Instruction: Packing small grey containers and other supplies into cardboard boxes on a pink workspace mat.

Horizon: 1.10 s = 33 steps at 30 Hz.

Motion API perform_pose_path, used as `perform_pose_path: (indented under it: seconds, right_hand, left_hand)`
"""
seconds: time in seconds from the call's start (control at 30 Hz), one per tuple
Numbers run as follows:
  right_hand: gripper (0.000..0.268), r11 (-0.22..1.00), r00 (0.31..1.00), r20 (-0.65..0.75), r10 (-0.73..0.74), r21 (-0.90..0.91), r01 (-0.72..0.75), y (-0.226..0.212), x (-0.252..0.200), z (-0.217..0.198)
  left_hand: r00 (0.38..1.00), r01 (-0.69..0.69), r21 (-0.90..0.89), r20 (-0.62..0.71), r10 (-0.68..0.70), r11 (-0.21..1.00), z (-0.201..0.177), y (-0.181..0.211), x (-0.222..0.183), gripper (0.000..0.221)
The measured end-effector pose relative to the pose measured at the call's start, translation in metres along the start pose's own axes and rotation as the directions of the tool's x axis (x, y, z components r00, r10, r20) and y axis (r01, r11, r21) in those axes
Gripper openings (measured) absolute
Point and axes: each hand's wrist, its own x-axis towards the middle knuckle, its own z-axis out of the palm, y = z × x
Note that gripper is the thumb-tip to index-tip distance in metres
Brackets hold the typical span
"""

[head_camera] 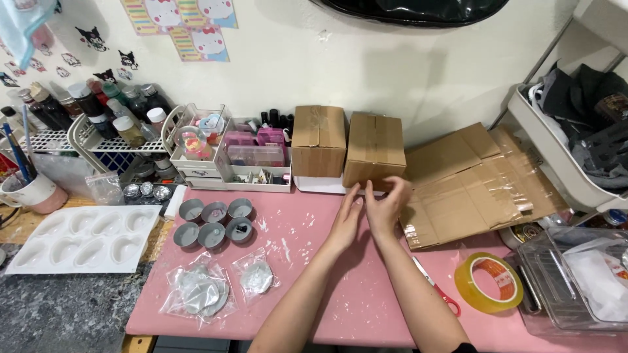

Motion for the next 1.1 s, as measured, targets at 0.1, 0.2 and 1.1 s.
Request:
perform_pose_path:
  seconds: [0.1,0.2,1.1]
  right_hand:
    - [0.039,0.999,0.987,0.157,-0.039,0.025,0.036,0.001,0.003,0.001]
    - [0.045,0.969,0.964,0.153,-0.217,0.151,0.194,-0.007,0.004,-0.003]
    - [0.078,0.463,0.827,0.100,0.553,0.788,-0.405,0.063,-0.049,-0.130]
  left_hand:
    - [0.999,0.028,0.059,0.022,-0.029,0.998,-0.005,0.006,0.003,0.059]
    - [0.996,0.017,0.015,0.085,-0.018,1.000,-0.010,-0.009,0.011,0.066]
    - [0.815,-0.414,0.651,0.577,-0.060,0.637,0.053,0.035,-0.077,0.058]
